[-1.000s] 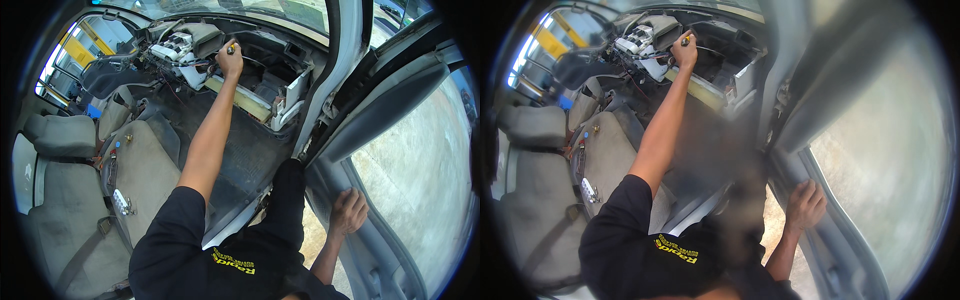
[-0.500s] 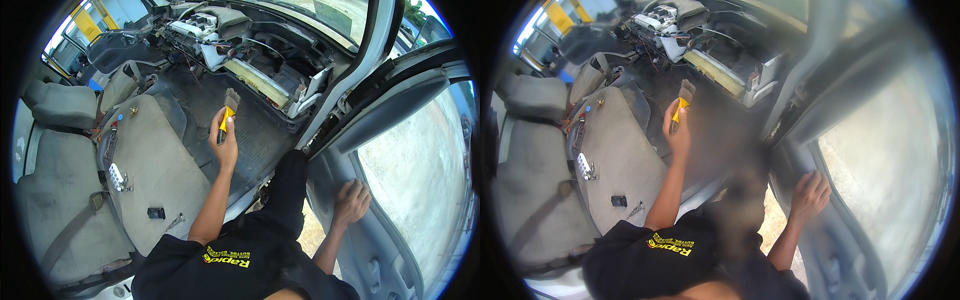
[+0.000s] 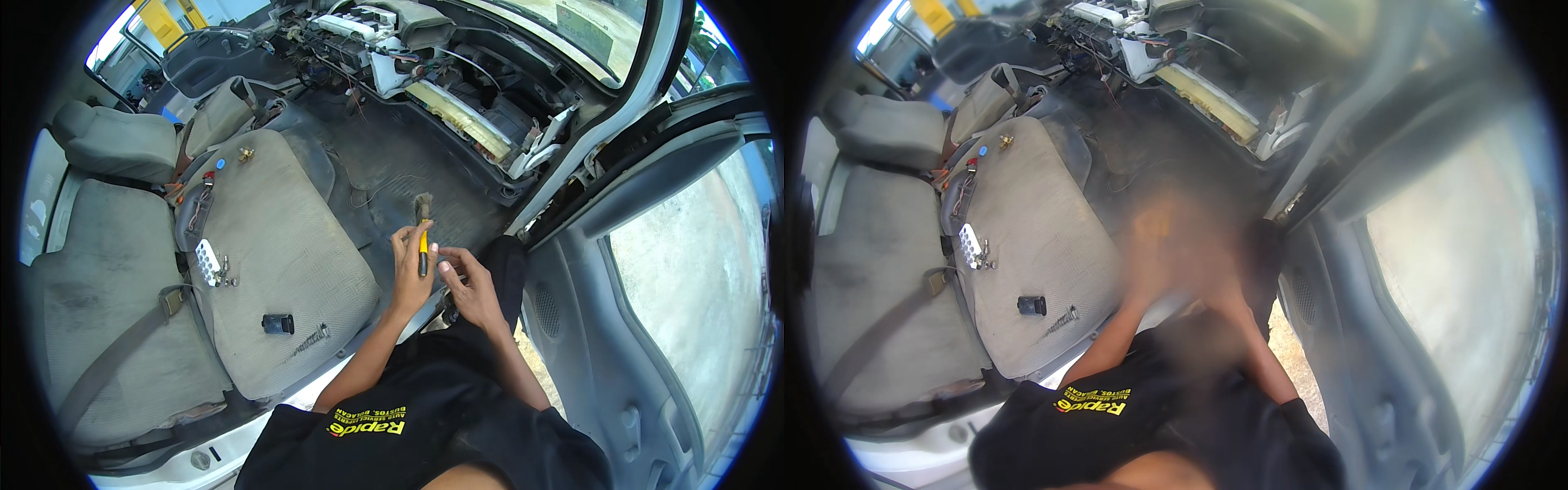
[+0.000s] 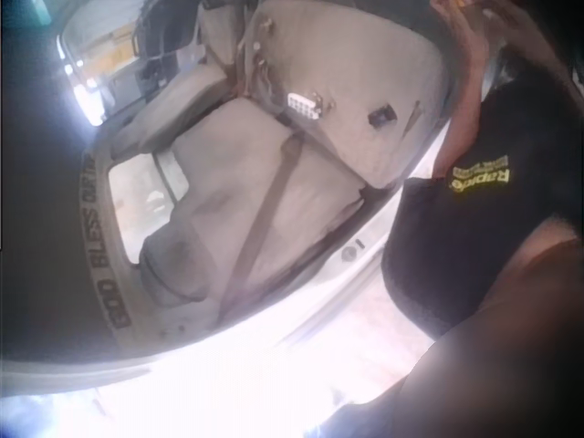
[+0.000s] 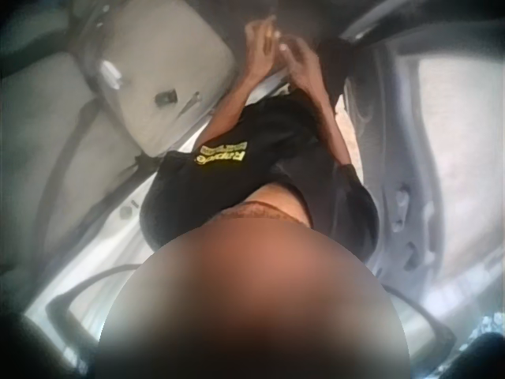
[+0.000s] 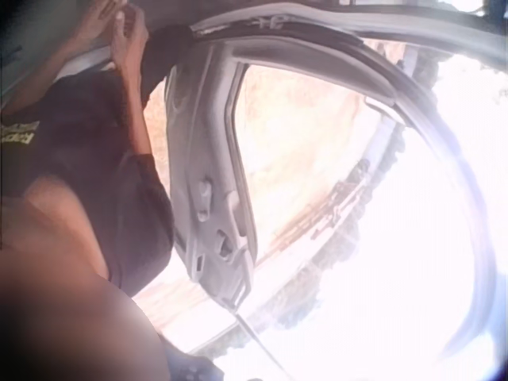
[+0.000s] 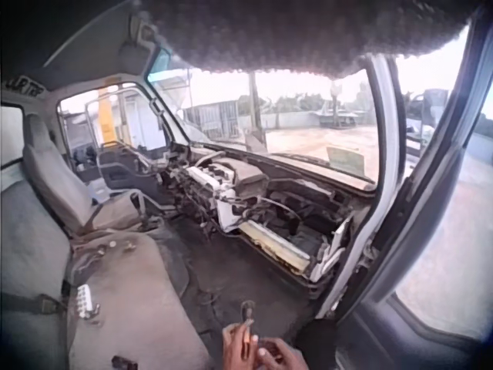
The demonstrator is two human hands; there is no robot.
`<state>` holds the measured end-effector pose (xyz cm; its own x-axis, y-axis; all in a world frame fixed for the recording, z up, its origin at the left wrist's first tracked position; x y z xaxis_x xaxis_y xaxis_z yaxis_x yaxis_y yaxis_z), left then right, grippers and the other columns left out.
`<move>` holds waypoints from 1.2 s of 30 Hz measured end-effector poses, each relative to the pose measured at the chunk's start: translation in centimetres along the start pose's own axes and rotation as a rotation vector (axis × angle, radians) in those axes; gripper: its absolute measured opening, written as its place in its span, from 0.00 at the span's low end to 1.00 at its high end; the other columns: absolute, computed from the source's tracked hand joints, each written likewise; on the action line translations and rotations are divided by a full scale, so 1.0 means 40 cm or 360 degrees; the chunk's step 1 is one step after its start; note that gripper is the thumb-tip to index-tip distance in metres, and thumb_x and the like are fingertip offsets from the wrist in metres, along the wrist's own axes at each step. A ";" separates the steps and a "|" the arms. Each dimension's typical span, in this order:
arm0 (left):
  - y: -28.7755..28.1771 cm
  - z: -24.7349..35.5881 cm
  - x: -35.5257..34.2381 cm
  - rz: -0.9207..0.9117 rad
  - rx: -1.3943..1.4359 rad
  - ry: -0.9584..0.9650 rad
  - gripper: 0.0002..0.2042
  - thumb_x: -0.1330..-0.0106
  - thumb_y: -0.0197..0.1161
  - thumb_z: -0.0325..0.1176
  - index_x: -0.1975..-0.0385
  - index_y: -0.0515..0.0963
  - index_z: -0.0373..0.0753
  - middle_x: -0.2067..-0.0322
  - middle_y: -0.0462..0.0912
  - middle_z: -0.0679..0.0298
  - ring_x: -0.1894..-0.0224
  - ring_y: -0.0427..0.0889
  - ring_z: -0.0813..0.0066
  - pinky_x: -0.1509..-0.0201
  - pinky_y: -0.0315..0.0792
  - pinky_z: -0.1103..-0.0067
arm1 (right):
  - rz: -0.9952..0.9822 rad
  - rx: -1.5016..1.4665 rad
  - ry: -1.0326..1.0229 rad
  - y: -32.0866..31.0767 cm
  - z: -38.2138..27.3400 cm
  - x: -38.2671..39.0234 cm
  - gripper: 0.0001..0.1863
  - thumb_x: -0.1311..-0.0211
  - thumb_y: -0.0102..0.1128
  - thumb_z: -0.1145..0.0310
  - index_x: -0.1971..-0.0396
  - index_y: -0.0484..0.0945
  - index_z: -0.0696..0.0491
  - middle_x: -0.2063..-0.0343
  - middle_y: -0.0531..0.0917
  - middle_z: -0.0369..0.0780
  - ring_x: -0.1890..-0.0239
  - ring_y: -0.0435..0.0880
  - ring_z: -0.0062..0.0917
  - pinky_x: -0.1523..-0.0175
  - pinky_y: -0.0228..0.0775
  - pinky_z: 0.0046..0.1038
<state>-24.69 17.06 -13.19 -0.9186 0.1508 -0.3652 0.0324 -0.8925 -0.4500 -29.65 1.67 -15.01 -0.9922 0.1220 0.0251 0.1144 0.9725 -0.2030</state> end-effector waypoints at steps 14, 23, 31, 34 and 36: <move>0.102 -0.115 0.106 -0.0674 0.0122 -0.0010 0.48 0.29 0.56 0.10 0.09 0.46 0.42 0.16 0.52 0.40 0.14 0.58 0.37 0.13 0.63 0.56 | -0.0301 -0.0576 0.0667 0.077 0.199 -0.008 0.21 0.20 0.69 0.66 0.36 0.80 0.62 0.58 0.89 0.38 0.62 0.86 0.18 0.54 0.79 0.24; -0.024 0.041 0.290 -0.1645 0.0277 -0.0192 0.33 0.16 0.58 0.28 0.13 0.60 0.41 0.18 0.66 0.42 0.17 0.68 0.43 0.14 0.63 0.57 | -0.0247 -0.0211 0.0911 0.111 0.604 -0.176 0.21 0.27 0.71 0.72 0.40 0.80 0.66 0.63 0.89 0.39 0.71 0.84 0.19 0.63 0.79 0.26; -0.352 0.360 0.257 -0.1883 0.1328 0.0531 0.20 0.16 0.63 0.30 0.28 0.83 0.38 0.28 0.81 0.38 0.29 0.85 0.41 0.23 0.80 0.57 | -0.0223 0.0200 0.0580 0.112 0.722 -0.291 0.33 0.27 0.73 0.59 0.36 0.82 0.73 0.62 0.93 0.49 0.64 0.92 0.35 0.51 0.84 0.36; -0.408 0.459 0.221 -0.1600 0.1575 0.0849 0.16 0.19 0.69 0.30 0.36 0.90 0.38 0.36 0.87 0.39 0.42 0.93 0.43 0.42 0.90 0.64 | -0.0426 0.0747 0.0475 0.103 0.679 -0.190 0.27 0.26 0.70 0.56 0.38 0.87 0.61 0.59 0.94 0.53 0.56 0.96 0.39 0.48 0.86 0.43; -0.372 0.500 0.207 -0.1615 0.1437 0.0886 0.17 0.22 0.74 0.32 0.37 0.90 0.36 0.41 0.89 0.45 0.49 0.93 0.49 0.51 0.90 0.67 | -0.0580 0.1145 -0.0294 0.133 0.555 -0.114 0.22 0.26 0.68 0.56 0.42 0.89 0.56 0.56 0.94 0.53 0.53 0.96 0.44 0.45 0.86 0.47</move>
<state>-40.64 23.09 6.77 -0.1228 0.8162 -0.5645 -0.9648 -0.2316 -0.1250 -25.61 1.86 -37.93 -0.9603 -0.2719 0.0620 -0.2132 0.5726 -0.7916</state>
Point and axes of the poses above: each hand's wrist, its own x-axis away from the middle knuckle, its own y-axis out of the palm, z = x × y, the point moved 8 cm from there along -x, towards the middle knuckle
